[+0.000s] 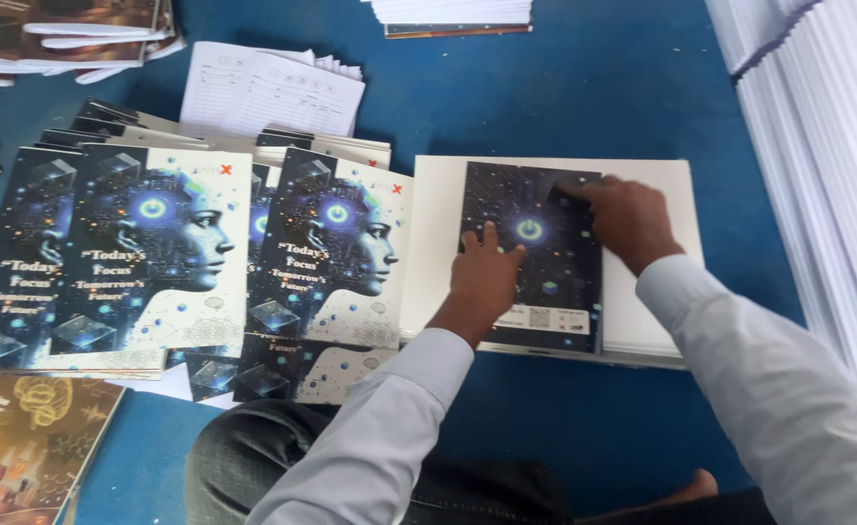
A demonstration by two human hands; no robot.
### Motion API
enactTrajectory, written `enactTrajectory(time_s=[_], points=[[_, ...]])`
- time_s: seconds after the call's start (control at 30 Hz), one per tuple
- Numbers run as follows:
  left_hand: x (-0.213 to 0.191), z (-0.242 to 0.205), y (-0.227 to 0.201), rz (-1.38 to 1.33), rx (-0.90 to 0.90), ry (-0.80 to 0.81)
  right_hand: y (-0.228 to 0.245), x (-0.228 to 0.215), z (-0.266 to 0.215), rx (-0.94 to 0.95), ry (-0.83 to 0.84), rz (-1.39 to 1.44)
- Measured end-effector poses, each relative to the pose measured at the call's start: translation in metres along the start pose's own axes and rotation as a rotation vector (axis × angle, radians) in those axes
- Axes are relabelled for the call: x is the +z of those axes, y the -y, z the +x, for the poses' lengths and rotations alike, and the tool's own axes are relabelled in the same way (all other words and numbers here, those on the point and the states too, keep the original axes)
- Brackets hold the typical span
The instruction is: The person sits on the floor and assembles books by inserting printed covers into blank book blocks. They repeatedly pick up a cover, open a block, insert the cover, and smooth it down before moving to the next unit.
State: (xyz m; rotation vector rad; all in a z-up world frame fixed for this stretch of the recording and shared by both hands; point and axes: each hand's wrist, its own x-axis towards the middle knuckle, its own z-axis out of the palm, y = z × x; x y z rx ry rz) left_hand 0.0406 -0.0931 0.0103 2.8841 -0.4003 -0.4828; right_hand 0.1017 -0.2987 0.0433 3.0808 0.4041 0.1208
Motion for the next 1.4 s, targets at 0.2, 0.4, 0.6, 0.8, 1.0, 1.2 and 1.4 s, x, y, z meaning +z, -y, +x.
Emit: enactTrajectory(time_s=[0.2, 0.4, 0.6, 0.8, 1.0, 1.2, 1.4], points=[[-0.006, -0.004, 0.000, -0.056, -0.014, -0.012, 0.026, -0.028, -0.074, -0.033, 0.185, 0.064], [-0.006, -0.006, -0.005, -0.056, -0.067, 0.018, 0.037, -0.042, -0.126, -0.079, 0.261, 0.095], [0.000, -0.003, -0.006, -0.069, -0.085, -0.018, 0.037, -0.040, -0.155, -0.074, 0.344, 0.233], [0.001, 0.000, -0.006, -0.059, -0.086, 0.020, 0.048, -0.019, -0.177, -0.133, 0.484, 0.126], [-0.004, 0.001, -0.006, -0.039, -0.077, 0.027, 0.053, -0.045, -0.169, -0.147, 0.441, 0.183], [-0.001, -0.005, -0.004, -0.048, -0.073, 0.008, 0.047, -0.048, -0.147, 0.410, 0.265, 0.518], [0.005, -0.009, -0.004, -0.070, -0.063, -0.063, 0.029, -0.017, -0.128, 0.644, 0.310, 0.945]])
